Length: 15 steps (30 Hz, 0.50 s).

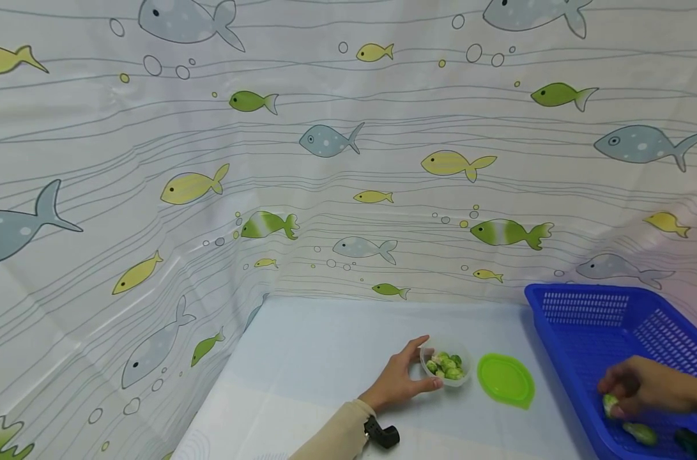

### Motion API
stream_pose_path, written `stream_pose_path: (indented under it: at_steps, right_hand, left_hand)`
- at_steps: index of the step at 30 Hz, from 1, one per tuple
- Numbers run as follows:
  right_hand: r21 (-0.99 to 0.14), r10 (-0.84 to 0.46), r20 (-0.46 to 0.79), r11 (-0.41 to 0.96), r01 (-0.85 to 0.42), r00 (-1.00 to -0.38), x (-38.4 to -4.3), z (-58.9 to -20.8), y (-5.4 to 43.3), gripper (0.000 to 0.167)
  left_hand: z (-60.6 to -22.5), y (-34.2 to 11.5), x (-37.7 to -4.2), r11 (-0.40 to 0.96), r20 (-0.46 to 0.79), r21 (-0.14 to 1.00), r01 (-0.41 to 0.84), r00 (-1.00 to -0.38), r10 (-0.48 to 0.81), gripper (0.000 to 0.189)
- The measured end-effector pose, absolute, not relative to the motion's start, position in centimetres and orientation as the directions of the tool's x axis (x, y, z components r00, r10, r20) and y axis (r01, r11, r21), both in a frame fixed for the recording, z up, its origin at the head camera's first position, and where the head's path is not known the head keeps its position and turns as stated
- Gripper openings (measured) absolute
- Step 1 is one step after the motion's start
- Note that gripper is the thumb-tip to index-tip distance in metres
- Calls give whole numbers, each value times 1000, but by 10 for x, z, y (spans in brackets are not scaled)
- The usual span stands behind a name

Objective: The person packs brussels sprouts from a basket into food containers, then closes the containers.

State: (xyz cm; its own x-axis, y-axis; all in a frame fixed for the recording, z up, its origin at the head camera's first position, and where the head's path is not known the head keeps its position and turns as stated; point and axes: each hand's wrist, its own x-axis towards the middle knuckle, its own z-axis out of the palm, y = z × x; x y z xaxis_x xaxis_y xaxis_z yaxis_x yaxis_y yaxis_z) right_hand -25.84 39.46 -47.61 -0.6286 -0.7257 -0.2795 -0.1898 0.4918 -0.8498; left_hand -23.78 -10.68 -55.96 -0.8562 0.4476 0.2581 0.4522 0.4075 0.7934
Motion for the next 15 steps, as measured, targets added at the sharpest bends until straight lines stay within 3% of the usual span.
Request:
stream_pose_path:
  at_steps: [8, 11, 15]
  right_hand:
    - [-618, -554, -174, 705, -348, -814, -263, -462, 389, 34]
    - [-541, -481, -120, 765, -348, -869, -264, -458, 387, 37]
    - [-519, -409, -68, 793, -318, -910, -265, -454, 384, 40]
  left_hand:
    - [-559, -107, -238, 404, 252, 799, 446, -858, 448, 89]
    - [-559, -107, -238, 403, 254, 799, 447, -857, 448, 89]
    - [-560, -108, -238, 402, 258, 796, 452, -855, 449, 89]
